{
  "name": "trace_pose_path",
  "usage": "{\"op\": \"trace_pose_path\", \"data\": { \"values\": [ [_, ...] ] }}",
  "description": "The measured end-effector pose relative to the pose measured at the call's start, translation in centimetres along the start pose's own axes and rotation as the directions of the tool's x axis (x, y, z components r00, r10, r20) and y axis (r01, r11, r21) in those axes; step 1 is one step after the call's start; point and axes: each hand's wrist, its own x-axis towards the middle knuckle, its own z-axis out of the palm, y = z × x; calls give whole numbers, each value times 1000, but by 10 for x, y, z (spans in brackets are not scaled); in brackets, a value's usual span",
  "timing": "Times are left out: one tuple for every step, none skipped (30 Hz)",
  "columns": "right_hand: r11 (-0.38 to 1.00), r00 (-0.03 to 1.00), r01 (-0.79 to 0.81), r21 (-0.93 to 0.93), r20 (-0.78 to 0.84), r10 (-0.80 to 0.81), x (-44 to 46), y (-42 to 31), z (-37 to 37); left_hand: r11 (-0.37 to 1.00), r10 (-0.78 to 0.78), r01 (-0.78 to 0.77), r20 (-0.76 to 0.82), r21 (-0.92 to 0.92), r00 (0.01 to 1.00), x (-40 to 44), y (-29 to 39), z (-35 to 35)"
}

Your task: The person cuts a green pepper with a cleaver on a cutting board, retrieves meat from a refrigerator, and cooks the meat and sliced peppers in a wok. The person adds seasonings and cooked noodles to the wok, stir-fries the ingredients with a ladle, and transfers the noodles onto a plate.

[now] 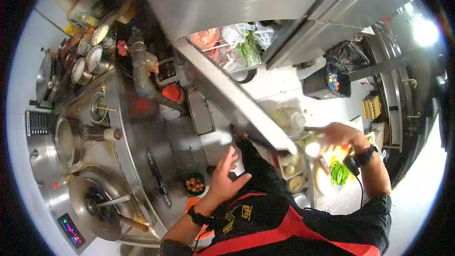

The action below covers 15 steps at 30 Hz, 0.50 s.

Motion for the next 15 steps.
{"op": "trace_pose_path", "data": {
  "values": [
    [886,916,391,-250,9,-401,25,36,6,999,16,-13,-57,46,998,-2,7,4],
    [948,945,310,-72,-87,-316,41,21,8,995,32,-21,-116,93,993,-3,8,6],
    [966,963,235,111,-162,-215,67,-6,8,993,10,4,-123,115,992,-5,3,6],
    [967,964,223,126,-176,-199,104,-16,6,960,-4,75,-251,271,968,-10,6,10],
    [966,964,215,140,-187,-188,154,-19,8,896,1,168,-380,411,925,-16,11,13],
    [936,983,168,308,-130,-134,208,-18,14,863,-46,250,-426,438,904,-22,5,2],
    [883,994,106,458,-62,-87,262,-19,20,826,-87,331,-475,457,876,-29,-3,-17],
    [919,996,80,386,-73,-56,312,-31,21,795,-85,342,-468,500,880,-32,-5,-33],
    [948,996,50,314,-84,-25,362,-39,27,762,-89,358,-459,540,884,-39,-4,-47],
    [984,963,167,62,-226,-149,421,-33,39,756,-97,377,-478,535,873,-48,-8,-58],
    [948,893,244,-207,-333,-302,479,-27,47,704,-177,454,-484,547,857,-55,-14,-68],
    [947,872,224,-229,-388,-300,522,-28,48,645,-252,524,-492,557,833,-56,-18,-73],
    [949,847,204,-242,-443,-295,564,-31,52,637,-252,536,-508,554,824,-54,-11,-76],
    [961,846,151,-232,-472,-247,613,-29,54,567,-365,635,-532,524,764,-52,1,-79],
    [973,846,85,-217,-500,-185,648,-33,53,488,-472,723,-549,489,690,-50,7,-79]
  ]
}}
